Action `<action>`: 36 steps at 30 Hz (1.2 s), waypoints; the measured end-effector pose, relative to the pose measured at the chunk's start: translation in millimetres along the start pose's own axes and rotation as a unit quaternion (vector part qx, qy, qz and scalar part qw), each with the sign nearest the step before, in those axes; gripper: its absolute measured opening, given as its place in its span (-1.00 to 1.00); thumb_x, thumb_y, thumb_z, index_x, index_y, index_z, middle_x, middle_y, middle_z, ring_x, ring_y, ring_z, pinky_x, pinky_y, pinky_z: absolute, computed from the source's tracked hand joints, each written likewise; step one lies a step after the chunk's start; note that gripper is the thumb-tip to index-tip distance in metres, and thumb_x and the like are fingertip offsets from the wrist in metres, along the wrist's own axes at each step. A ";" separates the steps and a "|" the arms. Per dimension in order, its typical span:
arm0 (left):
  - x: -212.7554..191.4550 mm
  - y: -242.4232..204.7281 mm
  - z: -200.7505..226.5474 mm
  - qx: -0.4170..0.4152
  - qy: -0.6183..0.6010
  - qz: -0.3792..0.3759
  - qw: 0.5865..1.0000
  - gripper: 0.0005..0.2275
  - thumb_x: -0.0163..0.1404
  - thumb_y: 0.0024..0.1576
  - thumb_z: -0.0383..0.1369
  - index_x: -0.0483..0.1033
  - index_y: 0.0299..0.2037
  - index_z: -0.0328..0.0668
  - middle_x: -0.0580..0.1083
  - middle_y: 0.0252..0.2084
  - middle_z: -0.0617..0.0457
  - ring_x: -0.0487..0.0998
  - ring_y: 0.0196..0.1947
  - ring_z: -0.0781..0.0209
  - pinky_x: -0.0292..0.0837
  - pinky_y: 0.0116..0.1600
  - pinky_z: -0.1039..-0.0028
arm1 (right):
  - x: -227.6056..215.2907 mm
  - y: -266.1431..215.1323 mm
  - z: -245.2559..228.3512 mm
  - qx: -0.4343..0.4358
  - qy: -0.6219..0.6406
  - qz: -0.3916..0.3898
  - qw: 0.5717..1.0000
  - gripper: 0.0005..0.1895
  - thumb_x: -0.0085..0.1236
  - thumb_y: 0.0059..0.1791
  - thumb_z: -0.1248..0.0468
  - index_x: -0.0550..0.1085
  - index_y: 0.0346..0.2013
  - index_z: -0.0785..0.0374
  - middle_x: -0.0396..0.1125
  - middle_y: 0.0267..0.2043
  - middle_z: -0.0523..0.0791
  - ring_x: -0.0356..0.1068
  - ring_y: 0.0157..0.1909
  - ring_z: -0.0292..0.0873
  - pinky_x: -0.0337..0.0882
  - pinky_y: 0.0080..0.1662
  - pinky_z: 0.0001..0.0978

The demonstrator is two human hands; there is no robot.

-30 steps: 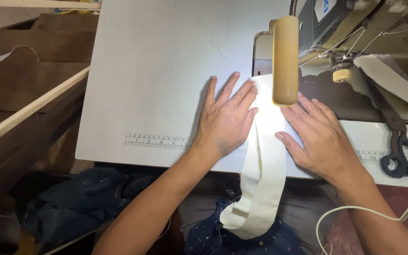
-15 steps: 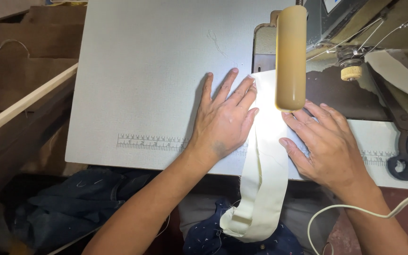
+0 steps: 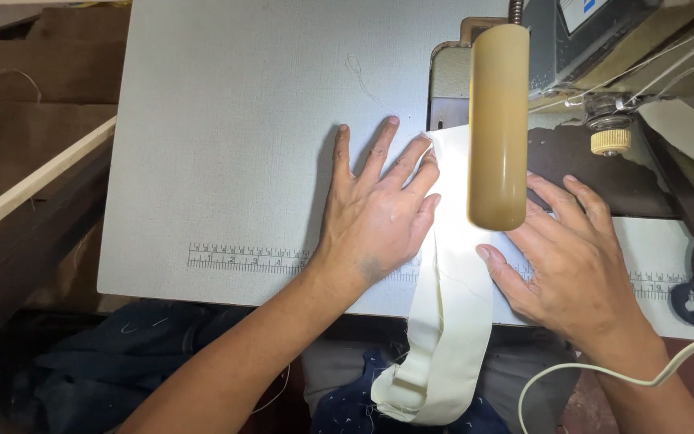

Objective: Smoothing, aligning, and trimming a strip of fabric using scissors at a sewing workstation.

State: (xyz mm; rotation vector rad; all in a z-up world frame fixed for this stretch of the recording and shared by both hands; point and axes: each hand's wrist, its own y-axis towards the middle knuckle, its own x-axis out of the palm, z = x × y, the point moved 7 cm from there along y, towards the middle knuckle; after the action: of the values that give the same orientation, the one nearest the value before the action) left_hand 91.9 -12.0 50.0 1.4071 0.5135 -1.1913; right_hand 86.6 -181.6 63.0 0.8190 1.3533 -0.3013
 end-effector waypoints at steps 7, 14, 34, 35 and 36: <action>1.7 2.7 -0.9 0.000 0.002 0.001 1.000 -0.72 0.01 0.21 -0.23 0.53 0.05 -0.13 0.43 0.25 0.04 0.24 0.41 -0.17 -0.01 0.39 -0.43 | -1.2 3.8 2.2 -0.004 -0.001 0.005 1.000 -0.71 0.16 0.01 0.12 0.58 -0.07 0.21 0.50 0.10 -0.10 0.39 0.32 0.04 0.22 0.37 0.02; 5.3 7.2 -4.2 -0.004 0.005 0.010 1.000 -0.72 0.01 0.20 -0.22 0.52 0.06 -0.12 0.43 0.25 0.05 0.26 0.40 -0.18 -0.01 0.39 -0.45 | 3.9 6.1 9.5 0.004 -0.006 0.005 1.000 -0.70 0.15 0.02 0.11 0.59 -0.06 0.21 0.51 0.07 -0.11 0.39 0.32 0.01 0.23 0.38 -0.01; -1.8 -13.2 11.5 -0.030 -0.037 -0.033 0.998 -0.59 -0.05 0.26 -0.19 0.43 0.26 -0.24 0.40 0.36 -0.02 0.16 0.48 -0.12 -0.13 0.48 -0.36 | 3.5 -12.3 -1.7 -0.007 0.000 -0.026 1.000 -0.60 0.04 0.07 0.08 0.50 0.12 0.21 0.45 0.15 -0.11 0.34 0.37 0.08 0.28 0.34 -0.01; -3.6 -14.1 11.2 -0.029 -0.037 -0.032 0.998 -0.59 -0.05 0.26 -0.19 0.43 0.26 -0.24 0.40 0.36 -0.02 0.16 0.48 -0.12 -0.13 0.48 -0.36 | 2.1 -12.9 -2.8 -0.007 -0.001 -0.026 1.000 -0.60 0.04 0.07 0.08 0.50 0.12 0.21 0.45 0.15 -0.11 0.34 0.37 0.08 0.28 0.34 -0.01; -4.2 -14.9 12.1 -0.018 -0.045 -0.034 0.998 -0.60 -0.03 0.26 -0.20 0.44 0.23 -0.23 0.40 0.35 -0.02 0.18 0.46 -0.09 -0.10 0.48 -0.31 | 1.7 -13.5 -3.4 -0.005 0.003 -0.028 1.000 -0.57 0.05 0.06 0.09 0.50 0.14 0.22 0.45 0.16 -0.10 0.35 0.36 0.07 0.29 0.34 -0.01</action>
State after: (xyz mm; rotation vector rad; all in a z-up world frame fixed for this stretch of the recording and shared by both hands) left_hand 73.3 -18.2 48.8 1.3081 0.5215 -1.2875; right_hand 75.9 -188.2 56.7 0.7758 1.3841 -0.3351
